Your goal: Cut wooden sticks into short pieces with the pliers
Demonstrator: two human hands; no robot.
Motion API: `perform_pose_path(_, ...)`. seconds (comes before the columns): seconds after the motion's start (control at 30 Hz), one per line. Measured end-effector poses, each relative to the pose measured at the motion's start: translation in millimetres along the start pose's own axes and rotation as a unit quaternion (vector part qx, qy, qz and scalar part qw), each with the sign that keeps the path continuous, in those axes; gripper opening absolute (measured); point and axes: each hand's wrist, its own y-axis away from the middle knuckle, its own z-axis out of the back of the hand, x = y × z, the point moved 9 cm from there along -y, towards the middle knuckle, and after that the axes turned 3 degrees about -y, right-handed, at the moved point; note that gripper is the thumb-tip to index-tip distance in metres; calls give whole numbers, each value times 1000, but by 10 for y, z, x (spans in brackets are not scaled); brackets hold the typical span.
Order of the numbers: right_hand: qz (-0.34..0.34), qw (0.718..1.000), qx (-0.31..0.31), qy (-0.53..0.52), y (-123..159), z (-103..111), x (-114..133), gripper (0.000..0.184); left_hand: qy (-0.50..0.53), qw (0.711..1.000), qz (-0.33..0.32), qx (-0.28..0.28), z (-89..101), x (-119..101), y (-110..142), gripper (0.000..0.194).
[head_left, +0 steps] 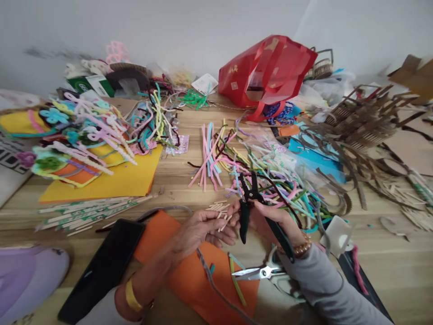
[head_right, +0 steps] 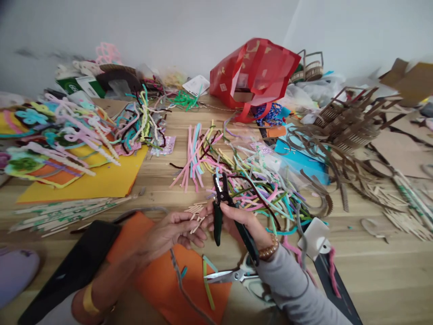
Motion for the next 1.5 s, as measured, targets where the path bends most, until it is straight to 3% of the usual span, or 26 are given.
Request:
perform_pose_path(0.23,-1,1000,11,3,-24,82,-122,35,-9,999,21,26,-18,44,55,37)
perform_pose_path(0.47,-20,999,19,30,8,-36,-52,35,-17,999,19,41,-44,56,74,32)
perform_pose_path(0.83,-19,999,14,21,-4,-17,-50,40,-1,999,12,37,-10,89,43,35)
perform_pose_path(1.17,-20,999,16,20,-7,-19,-83,33,-27,999,9,31,-8,87,46,33)
perform_pose_path(1.33,-28,999,26,8,-10,-62,-38,42,-25,999,10,31,-36,73,60,36)
perform_pose_path(1.5,-11,1000,12,-4,-4,-29,32,39,-35,999,17,29,-41,78,73,34)
